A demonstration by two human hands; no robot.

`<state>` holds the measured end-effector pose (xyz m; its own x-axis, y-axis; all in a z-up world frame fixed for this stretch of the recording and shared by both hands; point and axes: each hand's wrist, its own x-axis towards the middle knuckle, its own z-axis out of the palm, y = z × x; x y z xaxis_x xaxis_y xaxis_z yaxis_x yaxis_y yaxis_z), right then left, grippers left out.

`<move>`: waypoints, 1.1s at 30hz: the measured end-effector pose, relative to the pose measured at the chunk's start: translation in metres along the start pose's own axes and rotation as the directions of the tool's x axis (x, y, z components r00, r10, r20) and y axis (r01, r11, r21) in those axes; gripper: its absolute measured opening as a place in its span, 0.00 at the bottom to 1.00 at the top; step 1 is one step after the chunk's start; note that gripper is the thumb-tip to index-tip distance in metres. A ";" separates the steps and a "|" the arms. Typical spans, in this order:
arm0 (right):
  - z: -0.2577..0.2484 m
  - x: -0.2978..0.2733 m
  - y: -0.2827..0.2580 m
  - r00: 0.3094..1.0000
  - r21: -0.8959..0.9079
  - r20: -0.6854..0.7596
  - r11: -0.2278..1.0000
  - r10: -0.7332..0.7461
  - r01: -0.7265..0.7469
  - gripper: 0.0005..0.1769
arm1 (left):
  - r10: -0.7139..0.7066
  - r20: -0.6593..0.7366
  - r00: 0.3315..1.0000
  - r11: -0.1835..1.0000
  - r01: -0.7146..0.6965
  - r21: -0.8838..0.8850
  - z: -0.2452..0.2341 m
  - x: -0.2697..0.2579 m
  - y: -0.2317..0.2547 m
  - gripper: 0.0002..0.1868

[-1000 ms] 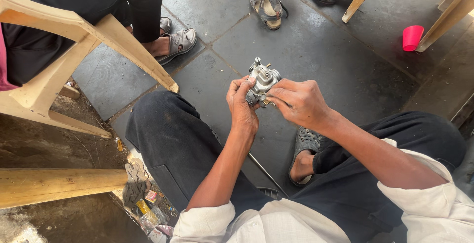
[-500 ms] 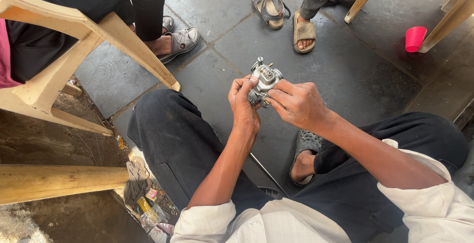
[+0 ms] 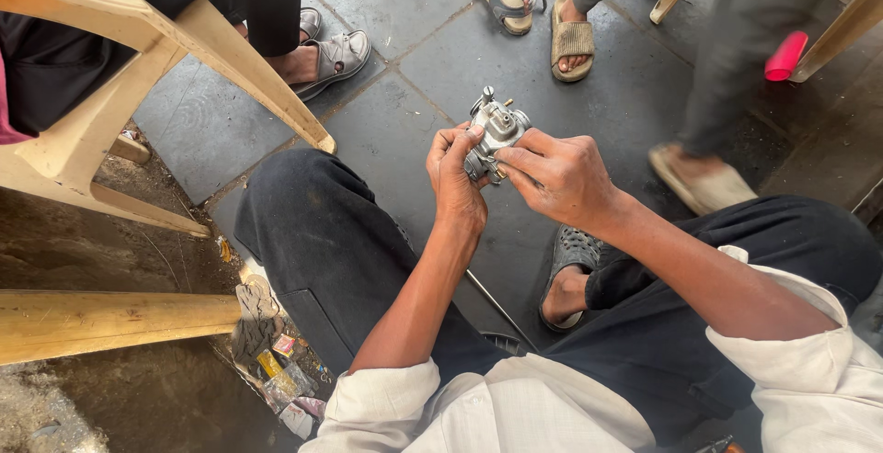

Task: The person assembles a carburetor by hand, inserting internal components, fitting the main body pieces together, and then using a long screwdriver to tighten a screw.

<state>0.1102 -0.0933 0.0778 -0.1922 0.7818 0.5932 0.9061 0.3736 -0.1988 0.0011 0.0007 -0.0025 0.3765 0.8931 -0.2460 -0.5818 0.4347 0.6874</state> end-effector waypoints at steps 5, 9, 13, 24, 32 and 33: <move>0.000 -0.001 -0.001 1.000 -0.033 0.024 0.999 -0.002 0.003 0.10 | 0.011 -0.003 1.000 1.000 -0.011 0.012 -0.002 0.001 -0.003 0.13; 0.002 -0.002 -0.001 0.998 -0.091 0.022 0.994 -0.052 0.054 0.10 | 0.011 -0.001 1.000 0.999 -0.011 0.031 -0.003 0.001 -0.005 0.14; 0.002 -0.001 0.001 0.998 -0.085 0.018 0.995 -0.059 0.060 0.08 | 0.003 0.011 1.000 1.000 -0.003 0.019 -0.002 0.002 -0.005 0.13; -0.014 0.003 0.021 0.919 0.325 0.233 0.866 0.317 -0.381 0.08 | 0.003 -0.024 1.000 0.999 -0.003 0.034 -0.001 0.001 -0.003 0.13; -0.007 -0.003 0.020 0.846 0.310 0.263 0.789 0.464 -0.530 0.09 | 0.014 -0.013 1.000 0.999 -0.013 0.033 -0.002 0.001 -0.005 0.14; -0.006 -0.004 0.019 0.848 0.316 0.238 0.788 0.474 -0.529 0.09 | 0.016 -0.011 1.000 0.999 -0.015 0.033 -0.002 0.001 -0.005 0.14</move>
<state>0.1305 -0.0926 0.0759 0.1766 0.9587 0.2229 0.6965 0.0383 -0.7165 0.0030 -0.0007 -0.0075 0.3596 0.9010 -0.2428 -0.5632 0.4170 0.7134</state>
